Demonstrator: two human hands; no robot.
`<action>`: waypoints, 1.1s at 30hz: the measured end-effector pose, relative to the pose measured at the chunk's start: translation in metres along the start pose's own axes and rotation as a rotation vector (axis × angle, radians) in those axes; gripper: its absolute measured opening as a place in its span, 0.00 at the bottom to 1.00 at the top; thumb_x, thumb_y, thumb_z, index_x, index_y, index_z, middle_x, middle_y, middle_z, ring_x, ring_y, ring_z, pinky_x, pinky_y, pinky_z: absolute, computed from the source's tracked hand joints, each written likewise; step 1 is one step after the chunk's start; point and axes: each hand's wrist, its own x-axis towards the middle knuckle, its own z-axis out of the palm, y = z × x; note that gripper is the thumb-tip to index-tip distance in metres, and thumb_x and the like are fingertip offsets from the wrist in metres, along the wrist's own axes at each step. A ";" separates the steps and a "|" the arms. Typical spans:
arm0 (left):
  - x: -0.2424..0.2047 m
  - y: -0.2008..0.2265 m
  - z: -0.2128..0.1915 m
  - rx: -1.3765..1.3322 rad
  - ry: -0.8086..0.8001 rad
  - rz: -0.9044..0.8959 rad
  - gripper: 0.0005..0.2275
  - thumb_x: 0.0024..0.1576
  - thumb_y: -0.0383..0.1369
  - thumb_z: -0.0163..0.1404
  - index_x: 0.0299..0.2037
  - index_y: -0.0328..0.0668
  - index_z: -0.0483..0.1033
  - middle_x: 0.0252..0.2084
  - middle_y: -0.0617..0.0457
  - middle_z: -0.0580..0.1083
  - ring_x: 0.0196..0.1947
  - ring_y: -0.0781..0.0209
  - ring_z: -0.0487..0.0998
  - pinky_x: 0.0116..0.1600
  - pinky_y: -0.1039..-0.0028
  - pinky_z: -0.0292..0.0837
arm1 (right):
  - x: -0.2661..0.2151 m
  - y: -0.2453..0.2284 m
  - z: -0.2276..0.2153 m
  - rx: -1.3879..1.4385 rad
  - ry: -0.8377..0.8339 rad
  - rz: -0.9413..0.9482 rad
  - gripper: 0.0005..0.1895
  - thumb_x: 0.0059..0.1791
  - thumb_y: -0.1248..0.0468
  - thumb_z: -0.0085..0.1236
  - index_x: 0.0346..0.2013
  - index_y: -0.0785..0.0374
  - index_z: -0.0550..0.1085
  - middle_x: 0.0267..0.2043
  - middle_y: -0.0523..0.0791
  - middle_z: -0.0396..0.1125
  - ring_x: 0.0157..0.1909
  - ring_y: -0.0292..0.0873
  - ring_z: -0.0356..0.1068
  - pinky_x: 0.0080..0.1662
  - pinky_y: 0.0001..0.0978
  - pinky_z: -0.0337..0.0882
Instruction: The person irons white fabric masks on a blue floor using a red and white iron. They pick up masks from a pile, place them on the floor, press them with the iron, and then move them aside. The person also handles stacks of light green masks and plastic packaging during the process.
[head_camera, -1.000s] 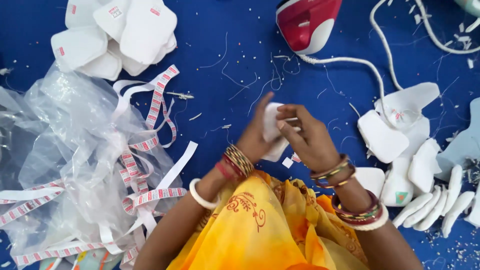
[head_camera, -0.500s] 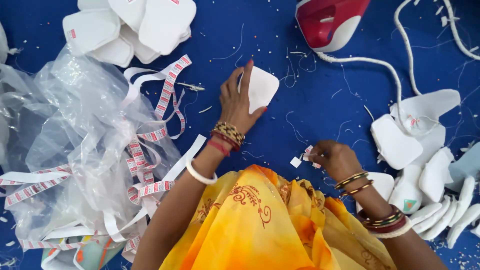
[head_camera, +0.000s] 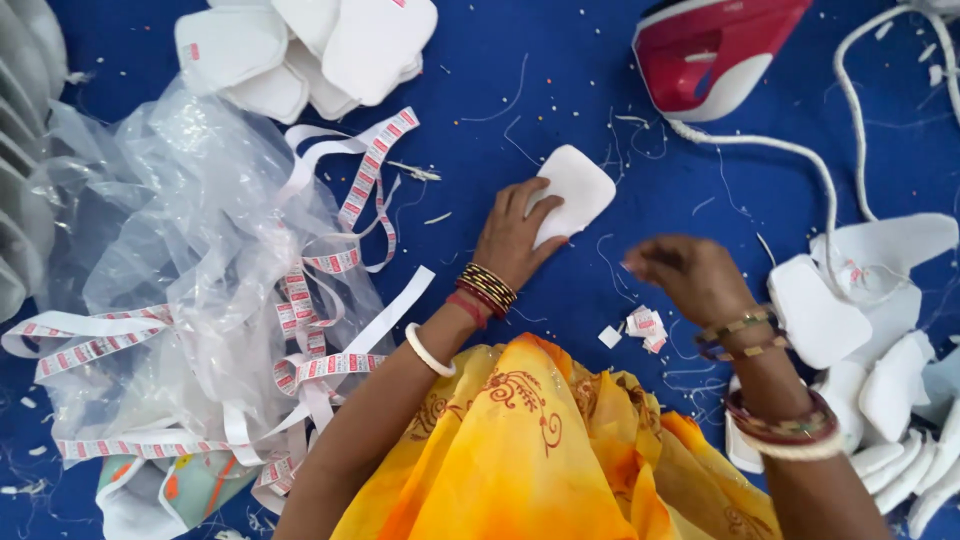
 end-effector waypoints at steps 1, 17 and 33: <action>0.002 0.001 -0.002 0.006 0.007 -0.001 0.23 0.54 0.41 0.62 0.59 0.47 0.73 0.66 0.49 0.64 0.65 0.45 0.64 0.68 0.60 0.64 | 0.017 -0.011 0.002 -0.002 -0.001 -0.009 0.14 0.49 0.58 0.62 0.45 0.63 0.81 0.37 0.48 0.79 0.39 0.38 0.79 0.41 0.32 0.78; 0.005 0.004 0.006 0.230 -0.084 0.013 0.34 0.52 0.44 0.61 0.70 0.59 0.61 0.66 0.50 0.63 0.63 0.46 0.65 0.60 0.59 0.68 | 0.124 -0.027 0.045 -0.193 0.418 -0.416 0.07 0.44 0.69 0.67 0.36 0.65 0.80 0.35 0.51 0.76 0.35 0.49 0.78 0.38 0.37 0.76; 0.009 0.010 0.010 0.304 -0.142 -0.055 0.34 0.54 0.43 0.57 0.71 0.54 0.57 0.69 0.44 0.60 0.65 0.43 0.62 0.63 0.56 0.65 | 0.107 -0.033 -0.070 0.354 0.583 -0.506 0.22 0.53 0.56 0.60 0.54 0.71 0.74 0.43 0.51 0.75 0.42 0.44 0.77 0.43 0.35 0.78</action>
